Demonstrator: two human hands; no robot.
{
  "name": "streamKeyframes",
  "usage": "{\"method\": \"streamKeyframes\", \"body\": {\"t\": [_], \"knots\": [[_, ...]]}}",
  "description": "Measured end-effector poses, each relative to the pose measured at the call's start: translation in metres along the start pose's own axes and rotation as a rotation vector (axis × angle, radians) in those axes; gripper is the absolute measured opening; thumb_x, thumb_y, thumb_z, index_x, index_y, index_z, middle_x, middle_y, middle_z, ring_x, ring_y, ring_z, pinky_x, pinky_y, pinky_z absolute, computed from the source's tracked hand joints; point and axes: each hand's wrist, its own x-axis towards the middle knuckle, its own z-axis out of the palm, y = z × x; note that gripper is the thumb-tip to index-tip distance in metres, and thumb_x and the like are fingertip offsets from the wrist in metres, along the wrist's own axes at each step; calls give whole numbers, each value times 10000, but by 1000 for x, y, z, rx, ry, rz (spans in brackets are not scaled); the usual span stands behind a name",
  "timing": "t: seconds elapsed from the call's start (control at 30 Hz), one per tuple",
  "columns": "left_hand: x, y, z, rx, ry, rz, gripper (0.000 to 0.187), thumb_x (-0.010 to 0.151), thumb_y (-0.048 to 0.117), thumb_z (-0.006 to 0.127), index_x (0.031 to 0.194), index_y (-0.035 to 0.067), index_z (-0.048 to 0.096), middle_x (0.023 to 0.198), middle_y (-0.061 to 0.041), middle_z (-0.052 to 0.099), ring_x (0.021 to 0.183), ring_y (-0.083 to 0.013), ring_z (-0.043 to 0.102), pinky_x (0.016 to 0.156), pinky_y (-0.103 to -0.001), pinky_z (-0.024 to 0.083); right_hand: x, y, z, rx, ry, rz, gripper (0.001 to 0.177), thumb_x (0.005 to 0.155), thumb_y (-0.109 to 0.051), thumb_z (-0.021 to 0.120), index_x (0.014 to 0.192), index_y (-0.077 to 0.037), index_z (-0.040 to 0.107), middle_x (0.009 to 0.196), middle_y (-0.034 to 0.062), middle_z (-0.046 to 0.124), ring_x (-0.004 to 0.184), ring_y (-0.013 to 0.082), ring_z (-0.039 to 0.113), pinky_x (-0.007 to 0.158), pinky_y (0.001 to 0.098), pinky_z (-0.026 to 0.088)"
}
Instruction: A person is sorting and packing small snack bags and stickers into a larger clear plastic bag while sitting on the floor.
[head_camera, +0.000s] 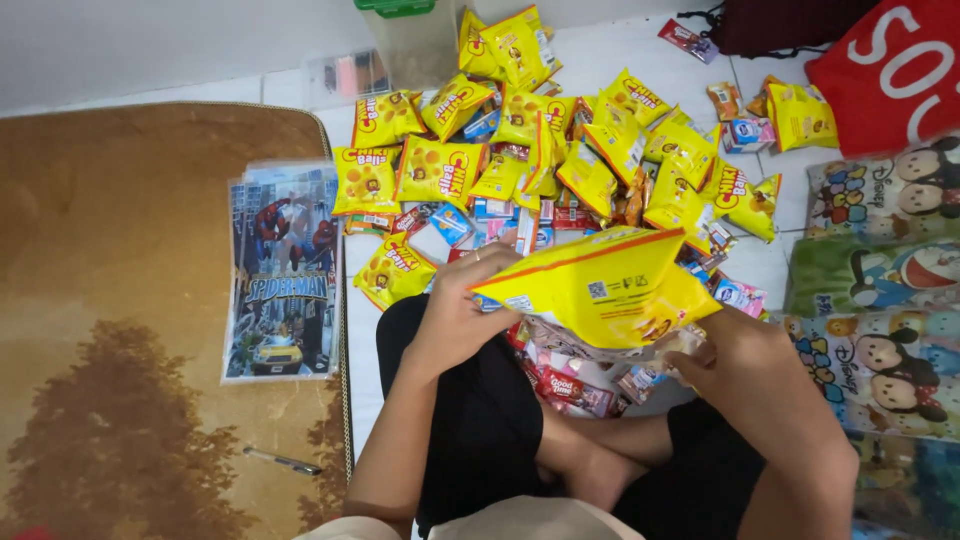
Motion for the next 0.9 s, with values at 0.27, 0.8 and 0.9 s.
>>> {"method": "streamKeyframes", "body": {"t": [0.27,0.8,0.9], "knots": [[-7,-11,-23,89,-67,-121,501,778,-13,703,1275,41,666,1341,-138,669,1464,-344,493,1188,-467,400,-3,-22,-26,126,-20,124,625,786,-137,802,1378,-296,677,692,33,806,696,190,751,746,344,516],[-12,4,4,134,-167,-148,791,782,396,844,1445,152,489,1349,-77,611,1302,-253,579,1120,-434,449,-6,-30,-25,220,-34,169,581,832,-127,747,1364,-356,707,672,26,709,630,136,625,664,308,471],[-18,-4,10,119,20,-129,453,865,207,811,1266,107,625,1059,-45,739,1031,-176,722,1033,-374,548,-8,-26,-22,285,83,60,524,839,-100,742,1314,-321,742,675,24,724,583,118,621,630,296,473]]}}
